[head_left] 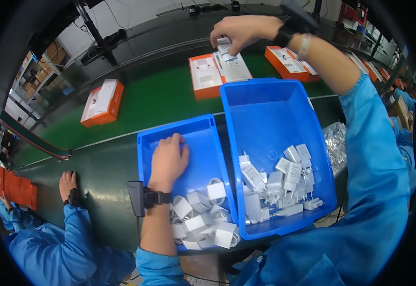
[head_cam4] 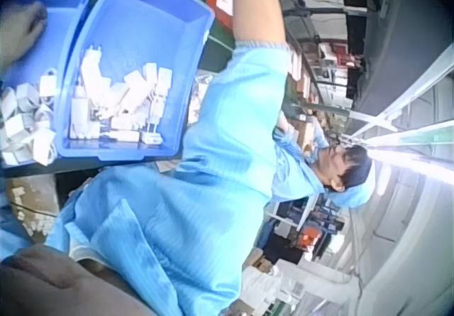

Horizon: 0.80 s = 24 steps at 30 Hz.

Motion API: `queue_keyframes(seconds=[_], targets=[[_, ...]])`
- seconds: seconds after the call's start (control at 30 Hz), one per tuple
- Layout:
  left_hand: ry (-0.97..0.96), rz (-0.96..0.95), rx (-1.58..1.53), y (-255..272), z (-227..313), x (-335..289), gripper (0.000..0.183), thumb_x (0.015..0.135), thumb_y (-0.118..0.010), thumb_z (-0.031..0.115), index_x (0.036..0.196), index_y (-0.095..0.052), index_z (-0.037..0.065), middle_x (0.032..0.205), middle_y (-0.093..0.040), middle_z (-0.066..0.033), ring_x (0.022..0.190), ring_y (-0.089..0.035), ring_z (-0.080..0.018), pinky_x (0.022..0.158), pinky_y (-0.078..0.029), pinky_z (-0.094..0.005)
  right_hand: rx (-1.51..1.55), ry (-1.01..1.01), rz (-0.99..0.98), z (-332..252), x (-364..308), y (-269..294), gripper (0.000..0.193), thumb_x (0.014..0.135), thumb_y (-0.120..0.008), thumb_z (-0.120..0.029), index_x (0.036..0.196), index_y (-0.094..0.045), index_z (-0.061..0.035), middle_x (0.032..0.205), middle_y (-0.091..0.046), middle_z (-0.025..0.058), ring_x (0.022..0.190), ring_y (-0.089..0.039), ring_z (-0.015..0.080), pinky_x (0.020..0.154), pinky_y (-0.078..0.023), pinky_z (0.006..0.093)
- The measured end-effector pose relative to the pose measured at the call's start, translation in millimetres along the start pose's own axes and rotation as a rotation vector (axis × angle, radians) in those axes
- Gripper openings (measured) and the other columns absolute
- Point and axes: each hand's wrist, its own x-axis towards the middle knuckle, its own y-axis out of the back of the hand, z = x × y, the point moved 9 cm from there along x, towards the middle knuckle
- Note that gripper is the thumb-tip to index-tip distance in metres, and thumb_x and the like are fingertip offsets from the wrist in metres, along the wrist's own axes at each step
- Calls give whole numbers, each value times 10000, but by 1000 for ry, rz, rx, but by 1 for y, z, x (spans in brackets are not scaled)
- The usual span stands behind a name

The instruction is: The person is packing power adapters and USB cables into product boxes on an assembly line belt.

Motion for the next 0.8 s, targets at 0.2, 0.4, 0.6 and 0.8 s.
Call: queue_keyframes(seconds=[0.2, 0.4, 0.6, 0.8], targets=[[1, 13, 33, -5, -5, 1, 174, 861, -625, 155, 994, -588, 49, 944, -681, -166, 914, -630, -367, 804, -509, -478, -38, 2, 70, 36, 95, -70, 523, 647, -750, -202, 1154, -676, -96, 1049, -695, 143, 994, -661, 348, 864, -534, 449], [10, 0, 12, -8, -7, 4, 158, 871, -622, 153, 985, -584, 52, 922, -676, -157, 909, -629, -362, 799, -506, -478, -13, -127, 79, 72, 110, -115, 499, 641, -722, -158, 1135, -688, -96, 1054, -683, 148, 1046, -640, 340, 868, -533, 454], [54, -31, -15, -6, -10, 4, 163, 880, -627, 167, 991, -585, 54, 927, -675, -161, 924, -629, -364, 817, -507, -476, -9, -134, 27, 70, 106, -133, 461, 715, -697, -119, 1173, -663, -91, 1153, -622, 154, 1037, -632, 350, 904, -523, 425], [52, -31, -31, -3, -10, 4, 161, 882, -622, 168, 985, -586, 49, 909, -674, -183, 897, -635, -384, 822, -509, -488, -23, -194, 224, 78, 96, -154, 156, 807, -649, -98, 899, -703, 16, 1176, -617, 129, 966, -661, 354, 854, -529, 434]])
